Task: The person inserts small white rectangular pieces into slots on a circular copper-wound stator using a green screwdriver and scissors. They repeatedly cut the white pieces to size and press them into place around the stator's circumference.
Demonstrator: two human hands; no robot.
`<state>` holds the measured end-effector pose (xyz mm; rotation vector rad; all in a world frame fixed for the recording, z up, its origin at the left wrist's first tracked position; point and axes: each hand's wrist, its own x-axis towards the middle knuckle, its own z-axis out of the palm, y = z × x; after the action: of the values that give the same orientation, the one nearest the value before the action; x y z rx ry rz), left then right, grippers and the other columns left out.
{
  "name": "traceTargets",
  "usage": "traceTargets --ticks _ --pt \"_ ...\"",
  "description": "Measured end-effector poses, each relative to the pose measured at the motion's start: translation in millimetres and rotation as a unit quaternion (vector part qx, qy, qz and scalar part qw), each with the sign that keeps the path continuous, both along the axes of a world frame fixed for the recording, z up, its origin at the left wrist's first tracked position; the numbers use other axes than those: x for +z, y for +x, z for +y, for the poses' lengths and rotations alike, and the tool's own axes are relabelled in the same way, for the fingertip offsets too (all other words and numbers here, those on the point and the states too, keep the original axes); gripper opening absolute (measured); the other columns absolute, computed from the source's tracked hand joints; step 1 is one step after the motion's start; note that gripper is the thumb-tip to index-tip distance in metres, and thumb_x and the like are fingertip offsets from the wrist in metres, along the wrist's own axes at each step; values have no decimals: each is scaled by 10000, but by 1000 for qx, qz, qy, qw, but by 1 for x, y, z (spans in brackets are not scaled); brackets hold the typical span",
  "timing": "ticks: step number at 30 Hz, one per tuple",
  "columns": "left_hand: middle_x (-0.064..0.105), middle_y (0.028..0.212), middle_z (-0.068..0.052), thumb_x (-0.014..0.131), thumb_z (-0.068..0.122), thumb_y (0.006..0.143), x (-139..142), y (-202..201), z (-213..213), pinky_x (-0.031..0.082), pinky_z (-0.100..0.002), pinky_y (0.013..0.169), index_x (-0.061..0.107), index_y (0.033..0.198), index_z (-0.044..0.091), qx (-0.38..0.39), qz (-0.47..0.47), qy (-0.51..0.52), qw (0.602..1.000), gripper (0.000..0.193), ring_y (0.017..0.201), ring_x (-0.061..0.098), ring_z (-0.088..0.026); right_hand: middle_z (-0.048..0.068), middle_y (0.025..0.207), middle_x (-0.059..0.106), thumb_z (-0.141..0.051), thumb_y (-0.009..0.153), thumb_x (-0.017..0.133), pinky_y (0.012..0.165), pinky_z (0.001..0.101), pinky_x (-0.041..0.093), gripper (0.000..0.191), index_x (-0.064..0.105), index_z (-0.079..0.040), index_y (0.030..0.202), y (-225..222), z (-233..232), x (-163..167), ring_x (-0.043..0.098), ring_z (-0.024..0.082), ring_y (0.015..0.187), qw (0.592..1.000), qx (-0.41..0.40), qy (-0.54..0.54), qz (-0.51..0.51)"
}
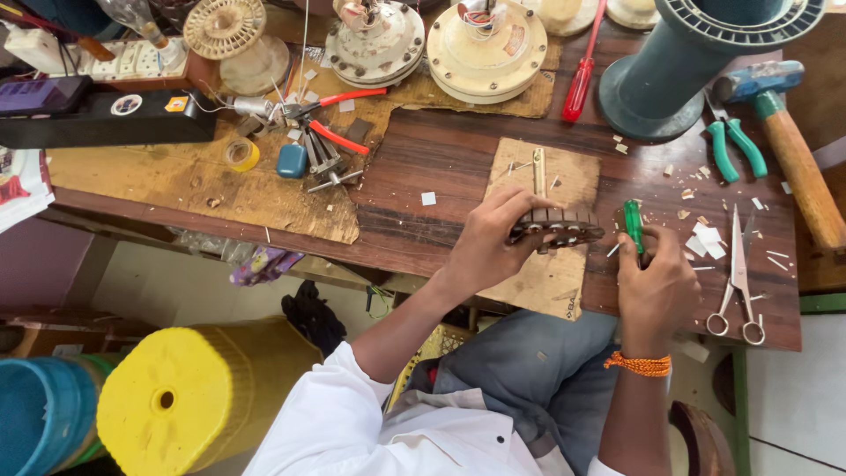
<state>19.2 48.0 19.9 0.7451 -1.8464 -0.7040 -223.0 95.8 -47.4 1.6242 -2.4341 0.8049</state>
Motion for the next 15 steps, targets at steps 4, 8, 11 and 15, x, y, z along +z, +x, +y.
traceTargets --ticks 4,8,11,15 --pt "653 1015 -93 829 27 837 -2 -8 -3 528 -384 866 680 1190 85 13 42 -25 999 388 983 641 -284 88 881 736 -384 1010 781 685 458 541 296 728 -134 1160 2 4 0 724 316 805 999 6 -34 -8" --pt "653 977 -90 841 19 829 -8 -8 -5 517 -377 829 692 1199 83 13 46 -15 999 404 929 623 -266 89 886 738 -388 1002 793 685 465 535 297 736 -142 1159 4 6 1 717 324 800 999 -5 -35 -12" --pt "669 1015 -77 832 17 844 -15 -8 -6 533 -359 827 685 1215 94 -1 62 -22 998 407 949 648 -250 84 892 739 -385 995 797 689 465 533 294 737 -145 1154 5 8 2 714 322 804 999 -9 -39 -17" --pt "680 1041 -96 827 10 826 -28 -11 -6 554 -344 836 688 1216 67 9 73 12 997 418 948 685 -246 78 904 742 -377 990 796 696 459 535 289 738 -149 1157 4 9 2 713 313 808 999 -13 -35 -28"
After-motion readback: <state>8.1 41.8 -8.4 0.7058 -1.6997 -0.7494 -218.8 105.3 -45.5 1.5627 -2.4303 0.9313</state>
